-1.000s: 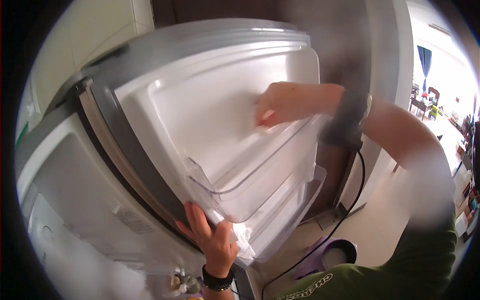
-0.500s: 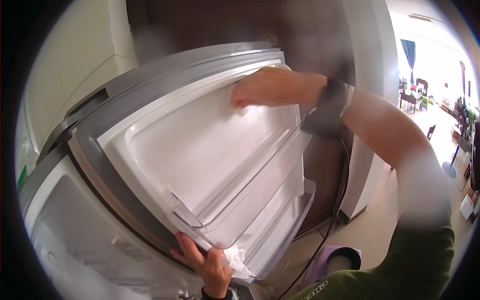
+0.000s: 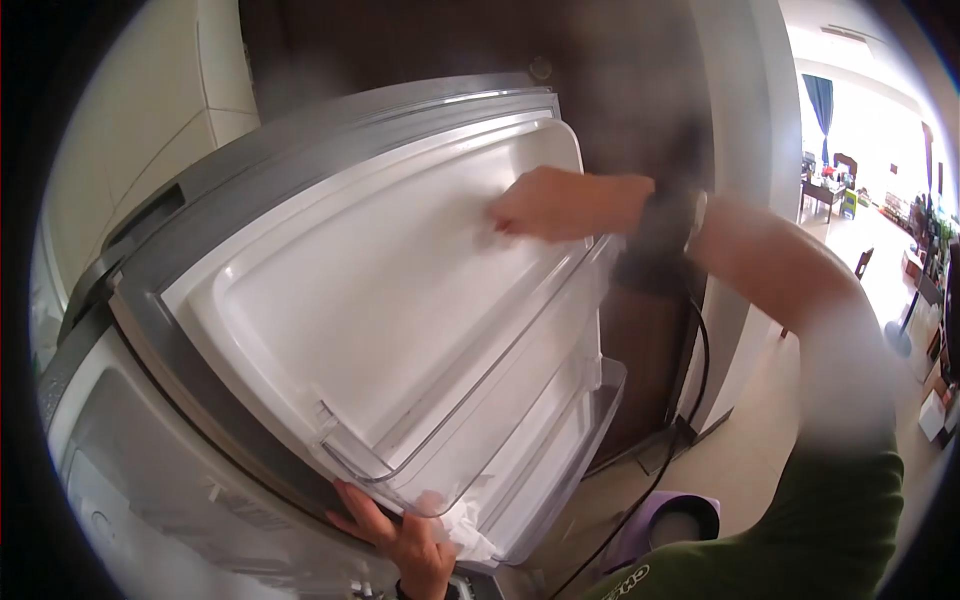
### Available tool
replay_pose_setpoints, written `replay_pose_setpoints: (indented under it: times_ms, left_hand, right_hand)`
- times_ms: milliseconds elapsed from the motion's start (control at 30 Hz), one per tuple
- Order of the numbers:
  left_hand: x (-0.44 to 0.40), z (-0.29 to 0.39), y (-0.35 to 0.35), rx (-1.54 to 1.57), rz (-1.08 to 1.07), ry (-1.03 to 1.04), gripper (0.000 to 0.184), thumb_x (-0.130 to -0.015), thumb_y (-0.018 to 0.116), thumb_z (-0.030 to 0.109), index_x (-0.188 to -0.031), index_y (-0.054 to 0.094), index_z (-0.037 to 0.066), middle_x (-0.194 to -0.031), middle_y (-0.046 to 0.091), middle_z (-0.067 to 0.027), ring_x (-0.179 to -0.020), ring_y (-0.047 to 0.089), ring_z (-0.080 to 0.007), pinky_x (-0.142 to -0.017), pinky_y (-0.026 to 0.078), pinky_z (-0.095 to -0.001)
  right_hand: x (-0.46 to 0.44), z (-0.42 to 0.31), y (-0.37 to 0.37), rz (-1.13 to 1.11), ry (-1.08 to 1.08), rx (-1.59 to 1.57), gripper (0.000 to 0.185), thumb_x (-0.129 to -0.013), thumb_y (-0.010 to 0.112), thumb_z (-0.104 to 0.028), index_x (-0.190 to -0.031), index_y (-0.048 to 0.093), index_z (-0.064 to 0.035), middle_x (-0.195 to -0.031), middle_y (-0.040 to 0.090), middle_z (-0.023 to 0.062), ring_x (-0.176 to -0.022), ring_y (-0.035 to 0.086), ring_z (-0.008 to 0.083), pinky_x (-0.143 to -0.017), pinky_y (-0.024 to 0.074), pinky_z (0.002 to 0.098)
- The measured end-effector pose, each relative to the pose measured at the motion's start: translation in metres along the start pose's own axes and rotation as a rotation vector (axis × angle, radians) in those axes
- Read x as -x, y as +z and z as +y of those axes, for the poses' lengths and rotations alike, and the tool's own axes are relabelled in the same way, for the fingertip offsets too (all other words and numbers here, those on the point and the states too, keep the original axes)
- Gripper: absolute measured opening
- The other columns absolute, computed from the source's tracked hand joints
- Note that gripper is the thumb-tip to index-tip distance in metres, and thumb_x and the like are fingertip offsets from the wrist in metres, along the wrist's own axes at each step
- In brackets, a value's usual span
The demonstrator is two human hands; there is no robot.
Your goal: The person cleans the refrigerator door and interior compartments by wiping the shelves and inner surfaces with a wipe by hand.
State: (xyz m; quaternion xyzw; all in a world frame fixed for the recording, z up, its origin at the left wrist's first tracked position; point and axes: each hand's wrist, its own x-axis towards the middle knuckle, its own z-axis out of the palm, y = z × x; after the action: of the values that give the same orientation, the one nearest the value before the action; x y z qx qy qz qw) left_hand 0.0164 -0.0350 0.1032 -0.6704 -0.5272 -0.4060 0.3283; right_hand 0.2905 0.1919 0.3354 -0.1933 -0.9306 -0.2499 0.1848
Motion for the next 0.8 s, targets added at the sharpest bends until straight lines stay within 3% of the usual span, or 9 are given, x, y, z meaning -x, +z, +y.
replay_pose_setpoints:
  times_ms: [33, 100, 167, 267, 367, 467, 600, 700, 800]
  left_hand:
    - [-0.001, 0.002, 0.002, 0.004, 0.019, -0.005, 0.021, -0.084, 0.041, 0.017, -0.089, 0.06, 0.009, -0.147, 0.01, -0.0304, -0.136, 0.008, -0.0501, -0.103, 0.003, -0.0686]
    - [-0.001, 0.002, 0.002, 0.004, 0.041, 0.01, 0.021, -0.085, 0.041, 0.017, -0.09, 0.06, 0.01, -0.147, 0.011, -0.0306, -0.135, 0.009, -0.0507, -0.103, 0.004, -0.0685]
    - [-0.004, 0.0, 0.002, -0.008, 0.081, 0.04, 0.02, -0.086, 0.041, 0.017, -0.09, 0.06, 0.012, -0.147, 0.013, -0.031, -0.135, 0.01, -0.0514, -0.103, 0.005, -0.0683]
    - [-0.004, -0.001, -0.001, 0.028, 0.039, 0.006, 0.021, -0.088, 0.04, 0.018, -0.09, 0.061, 0.013, -0.146, 0.015, -0.0323, -0.134, 0.012, -0.0522, -0.103, 0.005, -0.0678]
    - [-0.004, -0.004, 0.0, 0.078, 0.05, 0.001, 0.02, -0.081, 0.046, 0.029, -0.083, 0.059, 0.013, -0.146, 0.012, -0.0345, -0.134, 0.012, -0.0538, -0.102, -0.003, -0.0688]
    - [-0.012, 0.003, -0.009, 0.095, -0.025, -0.025, 0.018, -0.085, 0.044, 0.013, -0.09, 0.06, 0.011, -0.145, 0.014, -0.0344, -0.135, 0.013, -0.0504, -0.104, 0.001, -0.0671]
    - [-0.01, 0.009, -0.012, 0.08, -0.034, -0.006, 0.017, -0.084, 0.044, 0.012, -0.089, 0.06, 0.01, -0.146, 0.013, -0.0343, -0.136, 0.012, -0.0499, -0.104, 0.0, -0.0669]
    - [-0.021, 0.004, -0.013, 0.088, -0.014, 0.031, 0.017, -0.084, 0.044, 0.012, -0.09, 0.06, 0.01, -0.145, 0.014, -0.0342, -0.136, 0.012, -0.0501, -0.104, 0.0, -0.067]
    - [-0.019, -0.005, -0.008, 0.073, -0.015, 0.027, 0.018, -0.084, 0.044, 0.014, -0.093, 0.059, 0.01, -0.145, 0.014, -0.0346, -0.135, 0.012, -0.0506, -0.104, 0.002, -0.0668]
  right_hand:
    - [-0.007, -0.01, 0.003, 0.081, -0.097, -0.095, 0.008, -0.08, 0.058, -0.012, -0.077, 0.062, -0.0059, -0.077, 0.065, 0.0118, -0.078, 0.063, 0.0297, -0.066, 0.0494, 0.04]
    - [-0.024, -0.046, -0.019, -0.101, -0.066, 0.096, 0.01, -0.086, 0.057, -0.016, -0.091, 0.059, -0.0073, -0.081, 0.065, 0.0119, -0.077, 0.063, 0.0301, -0.069, 0.049, 0.0409]
    - [-0.032, -0.068, -0.038, -0.1, -0.022, 0.036, 0.01, -0.088, 0.056, -0.018, -0.093, 0.059, -0.0102, -0.08, 0.064, 0.009, -0.075, 0.062, 0.0288, -0.068, 0.0491, 0.0392]
    - [-0.052, -0.081, -0.058, 0.295, -0.241, -0.089, 0.01, -0.087, 0.055, -0.017, -0.087, 0.061, -0.0091, -0.078, 0.065, 0.0081, -0.075, 0.064, 0.0257, -0.07, 0.0499, 0.0385]
    - [-0.05, -0.07, -0.053, 0.288, -0.239, -0.071, 0.014, -0.09, 0.053, -0.022, -0.088, 0.06, -0.0105, -0.077, 0.064, 0.0076, -0.075, 0.063, 0.0267, -0.069, 0.0494, 0.039]
    - [-0.034, -0.043, -0.034, 0.211, -0.107, 0.0, 0.015, -0.091, 0.051, -0.023, -0.086, 0.059, -0.0115, -0.077, 0.063, 0.0078, -0.076, 0.063, 0.0278, -0.069, 0.049, 0.0396]
    - [0.011, 0.004, -0.023, -0.054, 0.221, 0.138, 0.011, -0.088, 0.053, -0.018, -0.084, 0.061, -0.0113, -0.08, 0.063, 0.0083, -0.079, 0.062, 0.029, -0.07, 0.0491, 0.0396]
    - [0.023, 0.034, -0.018, 0.125, 0.231, 0.233, 0.011, -0.085, 0.054, -0.015, -0.085, 0.063, -0.0094, -0.083, 0.062, 0.0089, -0.085, 0.06, 0.0289, -0.072, 0.0498, 0.0395]
    - [0.018, 0.028, -0.035, 0.486, 0.399, 0.348, 0.011, -0.083, 0.054, -0.013, -0.084, 0.064, -0.0081, -0.086, 0.061, 0.0093, -0.089, 0.058, 0.0284, -0.073, 0.0502, 0.0395]
